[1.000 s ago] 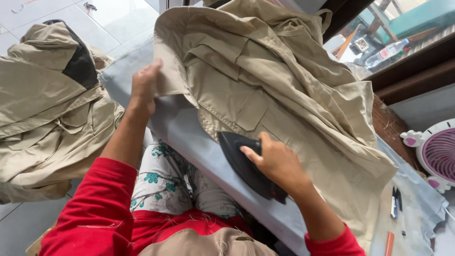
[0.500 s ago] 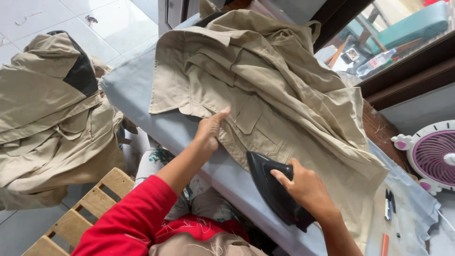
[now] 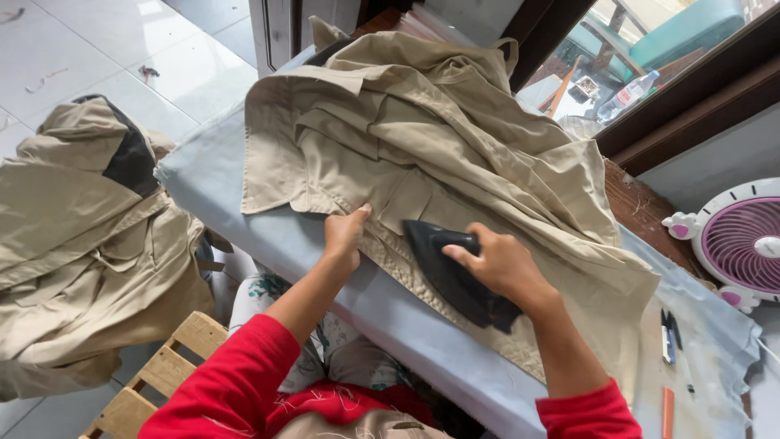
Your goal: The person uses a seam ripper to remove threads from a beige jacket laid on an ironing board. They then use an iron to press the jacket, smoothing out the fabric and pockets.
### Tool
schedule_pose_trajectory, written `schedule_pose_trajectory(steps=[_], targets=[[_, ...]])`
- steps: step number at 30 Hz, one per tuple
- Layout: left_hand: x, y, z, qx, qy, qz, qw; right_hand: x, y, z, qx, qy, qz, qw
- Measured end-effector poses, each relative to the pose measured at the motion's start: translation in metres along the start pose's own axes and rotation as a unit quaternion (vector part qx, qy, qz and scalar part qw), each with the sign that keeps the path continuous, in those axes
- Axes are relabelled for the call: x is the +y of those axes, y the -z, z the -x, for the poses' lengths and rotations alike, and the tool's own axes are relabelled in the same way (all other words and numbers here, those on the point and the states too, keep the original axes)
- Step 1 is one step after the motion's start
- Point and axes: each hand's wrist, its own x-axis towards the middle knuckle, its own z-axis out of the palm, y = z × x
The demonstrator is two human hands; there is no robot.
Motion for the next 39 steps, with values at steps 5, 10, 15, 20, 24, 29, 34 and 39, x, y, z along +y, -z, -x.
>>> schedule_pose_trajectory(steps=[5,10,15,20,24,29,34,39], targets=[[0.058,0.018,0.024,-0.014,0.074,0.101,0.992,-0.039,0.007,-0.001,-0.109,0.097,0.044,0.988],[0.037,0.063,-0.07,-0.088,0.043,0.299,0.949,-0.037,-0.005,0.009,-0.139,0.092,0.068,0.984],[0.047,0.103,-0.085,-0.082,-0.002,0.31,0.947,-0.081,-0.013,0.006,-0.128,0.098,0.056,0.985],[0.122,0.117,-0.005,0.003,-0.082,0.232,0.969,-0.14,-0.036,-0.015,-0.084,0.14,0.042,0.986],[0.117,0.155,-0.021,-0.002,-0.403,0.155,0.902,-0.179,-0.036,-0.022,-0.067,0.123,0.008,0.99],[0.111,0.136,0.036,0.055,-0.479,0.032,0.875,-0.155,-0.026,0.001,-0.094,0.116,0.012,0.989],[0.043,0.101,0.047,-0.107,-0.491,-0.301,0.81,-0.073,-0.005,0.052,-0.146,0.078,0.079,0.983],[-0.013,0.079,0.066,-0.196,-0.563,-0.549,0.586,0.023,-0.007,0.082,-0.137,-0.11,0.116,0.978]])
